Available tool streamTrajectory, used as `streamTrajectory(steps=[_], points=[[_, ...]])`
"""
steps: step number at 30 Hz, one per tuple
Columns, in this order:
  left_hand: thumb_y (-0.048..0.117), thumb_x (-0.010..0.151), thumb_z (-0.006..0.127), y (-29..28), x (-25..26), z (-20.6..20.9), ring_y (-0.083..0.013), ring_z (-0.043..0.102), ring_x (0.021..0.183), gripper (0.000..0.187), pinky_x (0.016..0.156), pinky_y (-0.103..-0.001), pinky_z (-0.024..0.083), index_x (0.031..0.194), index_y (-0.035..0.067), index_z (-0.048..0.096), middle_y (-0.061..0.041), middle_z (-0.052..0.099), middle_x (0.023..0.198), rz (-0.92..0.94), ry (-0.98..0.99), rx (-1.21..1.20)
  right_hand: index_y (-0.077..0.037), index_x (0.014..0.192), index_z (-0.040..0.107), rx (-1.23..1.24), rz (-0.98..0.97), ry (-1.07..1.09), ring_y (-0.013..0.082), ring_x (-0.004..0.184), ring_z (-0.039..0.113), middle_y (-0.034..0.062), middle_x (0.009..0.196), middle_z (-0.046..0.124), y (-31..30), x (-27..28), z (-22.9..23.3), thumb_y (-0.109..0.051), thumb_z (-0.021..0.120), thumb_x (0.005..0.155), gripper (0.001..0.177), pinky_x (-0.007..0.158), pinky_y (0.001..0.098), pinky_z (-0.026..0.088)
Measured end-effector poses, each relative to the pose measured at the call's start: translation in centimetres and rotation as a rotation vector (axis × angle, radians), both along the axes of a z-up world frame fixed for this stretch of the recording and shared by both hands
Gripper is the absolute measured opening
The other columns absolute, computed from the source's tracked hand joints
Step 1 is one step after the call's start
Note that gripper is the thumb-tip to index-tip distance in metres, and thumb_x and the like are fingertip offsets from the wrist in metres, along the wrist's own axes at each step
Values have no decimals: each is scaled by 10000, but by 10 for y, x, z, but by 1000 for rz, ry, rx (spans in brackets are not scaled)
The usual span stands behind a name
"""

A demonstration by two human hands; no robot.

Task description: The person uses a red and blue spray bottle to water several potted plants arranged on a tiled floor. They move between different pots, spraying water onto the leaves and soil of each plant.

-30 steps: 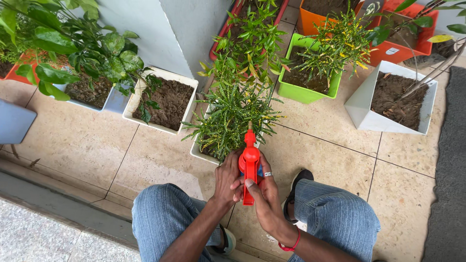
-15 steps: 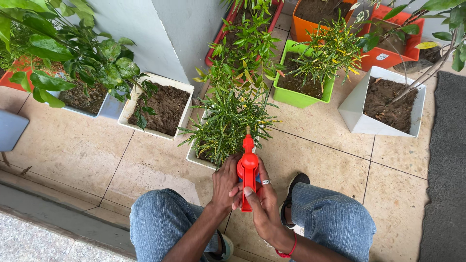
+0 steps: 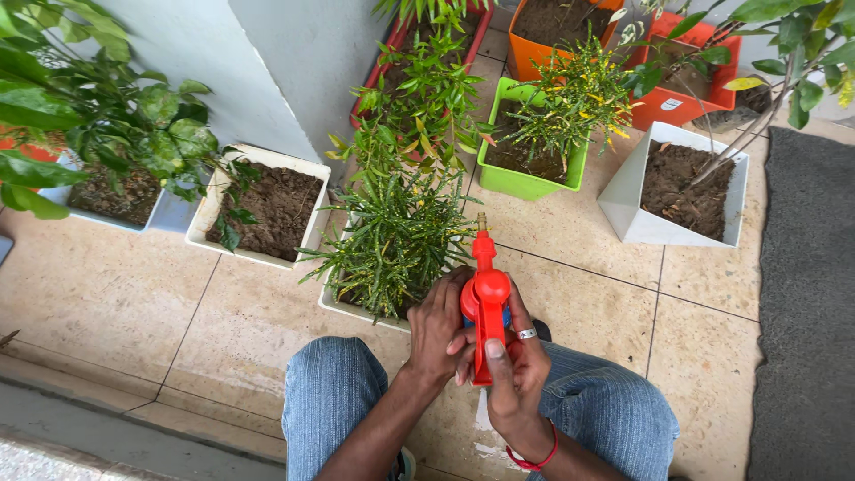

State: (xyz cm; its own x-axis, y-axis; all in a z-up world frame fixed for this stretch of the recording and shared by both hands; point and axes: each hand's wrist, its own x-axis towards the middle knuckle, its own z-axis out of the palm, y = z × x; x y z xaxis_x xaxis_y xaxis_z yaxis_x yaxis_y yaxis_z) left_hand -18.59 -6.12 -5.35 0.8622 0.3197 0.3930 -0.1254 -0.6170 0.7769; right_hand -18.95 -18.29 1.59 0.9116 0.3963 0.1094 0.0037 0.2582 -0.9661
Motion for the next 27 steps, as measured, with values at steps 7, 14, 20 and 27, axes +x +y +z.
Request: streamTrajectory(steps=[7, 14, 20, 27], points=[[169, 614, 780, -30, 27, 15, -415, 665, 1083, 755, 800, -495, 566, 1308, -8, 540, -215, 634, 1275, 12, -19, -49, 4, 1556, 409, -250, -148, 115, 148, 435, 553, 191, 714, 691, -16, 41, 17, -203, 576, 982, 633, 390, 272, 445], [184, 586, 805, -22, 86, 67, -397, 722, 904, 690, 714, -493, 577, 1225, 22, 604, -176, 700, 1074, 69, 2, -89, 1, 1538, 473, -248, -93, 65, 132, 498, 559, 129, 726, 647, 1, 105, 87, -276, 546, 1027, 586, 413, 263, 436], [317, 577, 871, 4, 156, 91, -402, 720, 735, 631, 628, -502, 580, 1050, -5, 604, -195, 696, 970, 247, 58, -117, 65, 1208, 635, -338, 114, 48, 156, 534, 580, 131, 743, 653, 36, 199, 125, -338, 549, 1062, 437, 416, 281, 427], [421, 563, 882, 27, 180, 62, -379, 734, 712, 705, 613, -479, 587, 1098, 29, 643, -185, 714, 908, 288, 58, -105, -20, 1170, 634, -282, 121, 183, 152, 575, 589, 113, 768, 635, 53, 230, 83, -311, 598, 1014, 333, 408, 281, 385]])
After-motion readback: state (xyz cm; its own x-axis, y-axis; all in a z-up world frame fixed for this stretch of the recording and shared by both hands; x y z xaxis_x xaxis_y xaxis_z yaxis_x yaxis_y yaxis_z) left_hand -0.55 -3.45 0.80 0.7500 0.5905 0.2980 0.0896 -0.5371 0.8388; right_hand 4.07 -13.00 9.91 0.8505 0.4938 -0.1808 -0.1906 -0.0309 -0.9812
